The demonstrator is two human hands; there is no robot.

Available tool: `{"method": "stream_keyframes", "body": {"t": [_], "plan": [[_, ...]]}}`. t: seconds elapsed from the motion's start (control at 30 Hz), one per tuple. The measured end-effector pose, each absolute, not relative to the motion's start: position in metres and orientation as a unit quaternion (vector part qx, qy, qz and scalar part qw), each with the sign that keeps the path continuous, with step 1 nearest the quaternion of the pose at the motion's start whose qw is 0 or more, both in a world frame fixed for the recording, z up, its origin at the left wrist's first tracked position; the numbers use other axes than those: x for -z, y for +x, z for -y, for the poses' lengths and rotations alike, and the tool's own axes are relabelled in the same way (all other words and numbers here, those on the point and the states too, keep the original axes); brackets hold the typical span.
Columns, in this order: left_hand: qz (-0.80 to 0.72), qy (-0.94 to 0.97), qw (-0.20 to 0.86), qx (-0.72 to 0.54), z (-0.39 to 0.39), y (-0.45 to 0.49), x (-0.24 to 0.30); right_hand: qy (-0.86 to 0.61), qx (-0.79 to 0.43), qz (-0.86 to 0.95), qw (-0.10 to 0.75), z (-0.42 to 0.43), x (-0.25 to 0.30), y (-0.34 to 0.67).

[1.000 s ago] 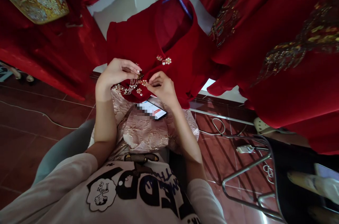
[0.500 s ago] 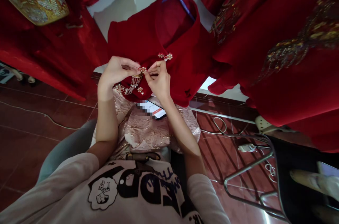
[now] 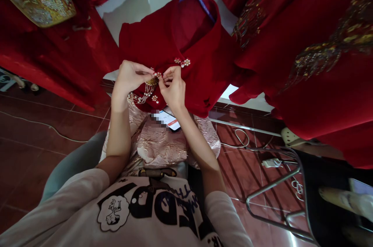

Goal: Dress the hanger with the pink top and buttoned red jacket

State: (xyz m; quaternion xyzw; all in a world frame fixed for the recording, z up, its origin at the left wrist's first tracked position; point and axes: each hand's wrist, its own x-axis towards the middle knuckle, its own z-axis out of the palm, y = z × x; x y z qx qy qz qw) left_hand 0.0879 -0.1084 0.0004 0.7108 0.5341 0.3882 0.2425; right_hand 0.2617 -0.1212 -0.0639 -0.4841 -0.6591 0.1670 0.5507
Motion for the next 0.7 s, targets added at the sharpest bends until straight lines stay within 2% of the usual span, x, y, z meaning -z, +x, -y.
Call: {"method": "stream_keyframes", "body": {"t": [0.27, 0.47, 0.53, 0.6, 0.7], "plan": [[-0.485, 0.716, 0.292, -0.408, 0.11, 0.085, -0.001, -0.488, -0.167, 0.664, 0.541, 0.123, 0.058, 0.26], [-0.502, 0.712, 0.333, -0.36, 0.112, 0.075, -0.002, -0.475, -0.244, 0.691, 0.487, 0.137, 0.046, 0.281], [-0.525, 0.725, 0.324, -0.307, 0.117, 0.074, -0.007, -0.48, -0.259, 0.703, 0.457, 0.149, 0.04, 0.297], [-0.531, 0.745, 0.351, -0.2, 0.123, 0.077, -0.011, -0.5, -0.269, 0.711, 0.416, 0.162, 0.032, 0.316], [-0.525, 0.737, 0.423, -0.036, 0.127, 0.09, -0.013, -0.54, -0.298, 0.728, 0.299, 0.177, 0.02, 0.341]]}}
